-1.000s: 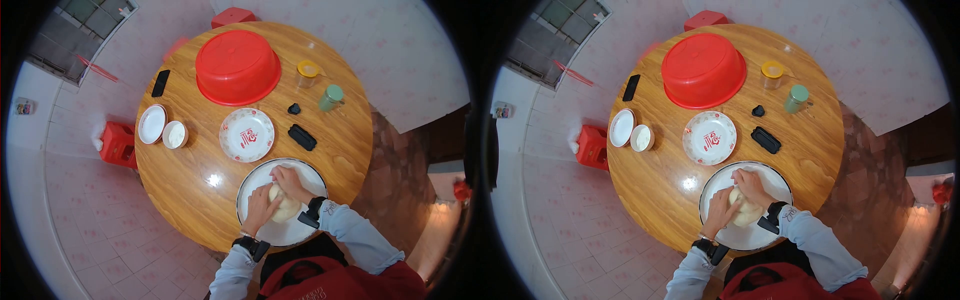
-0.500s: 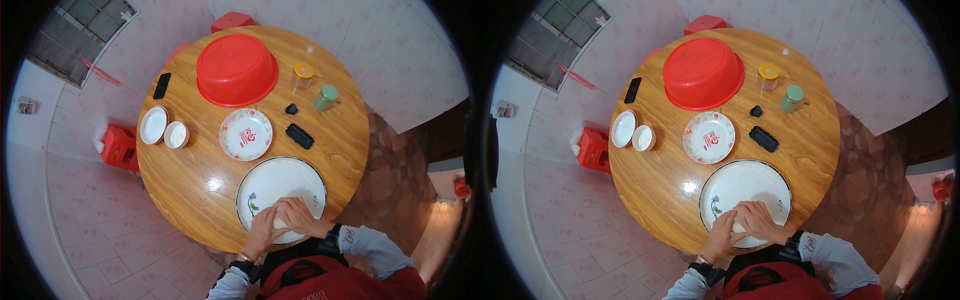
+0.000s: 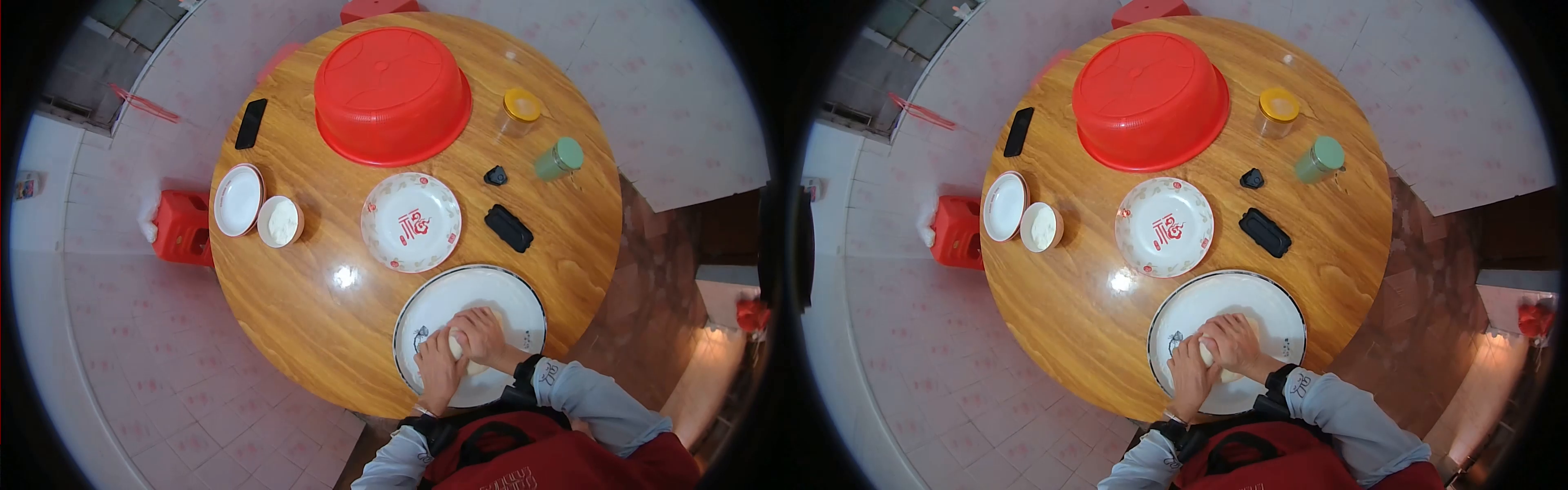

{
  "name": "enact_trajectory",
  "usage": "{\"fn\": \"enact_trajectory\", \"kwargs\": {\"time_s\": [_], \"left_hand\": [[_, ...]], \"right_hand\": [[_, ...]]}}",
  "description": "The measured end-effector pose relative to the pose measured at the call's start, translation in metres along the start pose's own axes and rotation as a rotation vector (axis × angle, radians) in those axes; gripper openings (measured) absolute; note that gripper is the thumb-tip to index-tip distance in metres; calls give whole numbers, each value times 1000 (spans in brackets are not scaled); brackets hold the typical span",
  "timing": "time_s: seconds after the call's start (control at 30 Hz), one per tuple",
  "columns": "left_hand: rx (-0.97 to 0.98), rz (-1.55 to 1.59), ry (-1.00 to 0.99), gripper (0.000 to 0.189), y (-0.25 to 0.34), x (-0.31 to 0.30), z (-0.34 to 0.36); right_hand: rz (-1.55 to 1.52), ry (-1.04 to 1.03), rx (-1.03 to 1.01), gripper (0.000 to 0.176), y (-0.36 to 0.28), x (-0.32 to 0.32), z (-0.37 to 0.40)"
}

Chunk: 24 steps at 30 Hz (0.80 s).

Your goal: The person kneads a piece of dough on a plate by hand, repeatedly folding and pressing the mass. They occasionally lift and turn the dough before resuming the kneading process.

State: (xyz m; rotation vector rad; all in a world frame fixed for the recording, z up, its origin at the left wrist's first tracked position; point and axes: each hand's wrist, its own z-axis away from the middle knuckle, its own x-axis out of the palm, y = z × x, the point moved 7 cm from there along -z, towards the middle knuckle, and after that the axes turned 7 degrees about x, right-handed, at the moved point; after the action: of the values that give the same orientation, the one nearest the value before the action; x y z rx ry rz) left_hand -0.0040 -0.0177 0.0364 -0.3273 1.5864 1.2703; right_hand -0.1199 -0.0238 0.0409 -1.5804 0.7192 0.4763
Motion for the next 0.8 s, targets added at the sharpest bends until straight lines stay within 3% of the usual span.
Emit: {"fn": "enact_trajectory", "kwargs": {"time_s": [0.23,0.33,0.43,0.53,0.6,0.63,0.7,0.73,0.8], "left_hand": [[-125,-18,-65,60,-18,5,-29],[-149,-15,-87,60,-20,5,-36],[-109,-22,-56,61,-17,7,-30],[16,-64,53,64,-3,2,-15],[100,-95,117,65,7,-2,-2],[160,-112,118,67,15,-5,7],[225,-131,119,69,23,-9,21],[242,-108,105,70,25,-9,27],[257,-89,92,71,32,-15,35]], "right_hand": [[-7,-43,107,11,9,4,-32],[-57,39,118,13,16,6,-35],[-110,38,157,22,24,6,-37],[-328,-121,326,32,47,14,-35],[-634,-320,774,31,70,32,-24],[-634,-314,775,31,64,30,-18],[-33,-348,432,28,32,17,-11],[-34,-343,430,28,23,7,-4],[173,-244,-1,29,-18,-17,6]]}}
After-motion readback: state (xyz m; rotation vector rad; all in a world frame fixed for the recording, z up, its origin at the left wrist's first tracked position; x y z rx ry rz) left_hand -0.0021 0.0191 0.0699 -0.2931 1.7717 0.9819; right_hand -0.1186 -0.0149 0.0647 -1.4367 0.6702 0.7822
